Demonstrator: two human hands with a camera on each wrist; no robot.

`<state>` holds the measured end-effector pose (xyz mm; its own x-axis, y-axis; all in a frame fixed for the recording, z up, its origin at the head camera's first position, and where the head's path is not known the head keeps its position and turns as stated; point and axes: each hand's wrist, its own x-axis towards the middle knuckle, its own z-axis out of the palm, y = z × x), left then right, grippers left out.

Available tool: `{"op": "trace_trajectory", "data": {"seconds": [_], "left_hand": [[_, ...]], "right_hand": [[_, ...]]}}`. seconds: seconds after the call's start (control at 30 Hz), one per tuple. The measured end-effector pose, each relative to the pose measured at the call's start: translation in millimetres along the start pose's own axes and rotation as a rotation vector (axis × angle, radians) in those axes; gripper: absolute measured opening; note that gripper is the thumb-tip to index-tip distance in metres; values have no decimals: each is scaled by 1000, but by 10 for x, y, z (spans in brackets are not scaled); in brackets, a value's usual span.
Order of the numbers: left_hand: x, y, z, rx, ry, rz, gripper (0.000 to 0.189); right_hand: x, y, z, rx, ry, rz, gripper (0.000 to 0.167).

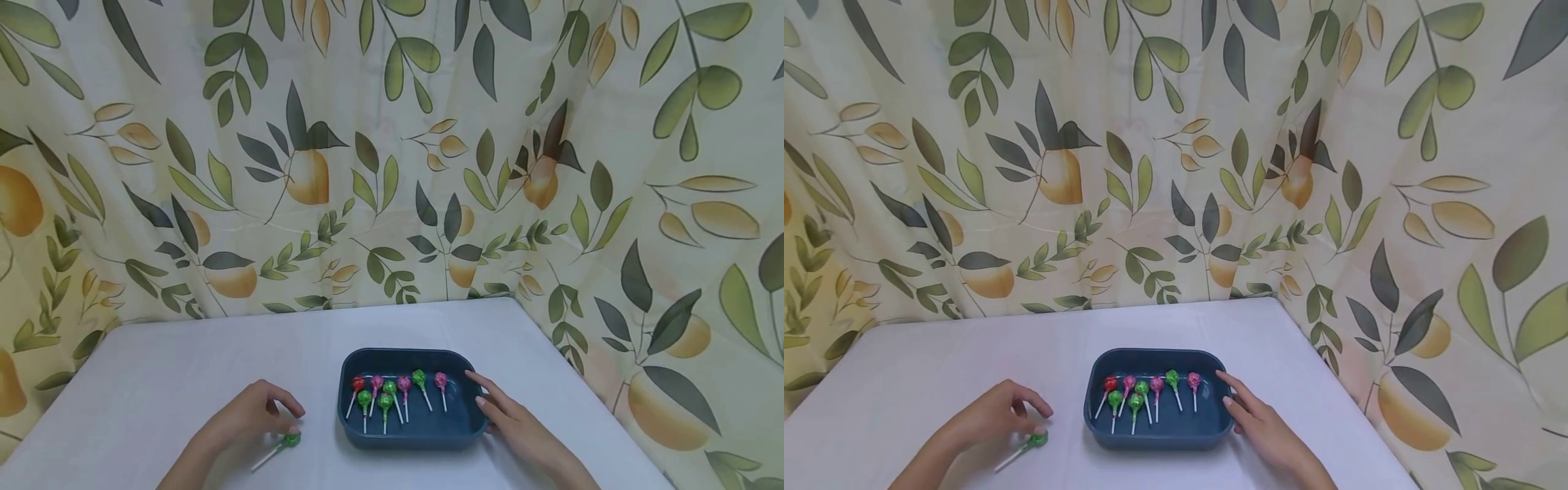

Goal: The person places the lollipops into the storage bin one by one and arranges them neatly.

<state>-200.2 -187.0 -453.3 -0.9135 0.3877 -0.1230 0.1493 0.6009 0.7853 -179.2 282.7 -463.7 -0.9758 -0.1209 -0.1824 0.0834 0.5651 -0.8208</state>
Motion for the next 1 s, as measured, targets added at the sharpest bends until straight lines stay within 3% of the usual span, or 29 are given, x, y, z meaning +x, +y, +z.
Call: {"op": "trace_trajectory", "data": {"seconds": [0.33, 0.57, 1.0], "left_hand": [[-32, -35, -29, -30, -48, 24, 20], [-10, -65, -18, -30, -74, 3, 22], [-34, -57, -2, -12, -46, 5, 21]], "right_hand": [[-22, -26, 7, 7, -3, -1, 51], [-24, 4, -8, 19, -7, -17, 51], [-29, -15, -5, 1, 3, -14, 52]]}}
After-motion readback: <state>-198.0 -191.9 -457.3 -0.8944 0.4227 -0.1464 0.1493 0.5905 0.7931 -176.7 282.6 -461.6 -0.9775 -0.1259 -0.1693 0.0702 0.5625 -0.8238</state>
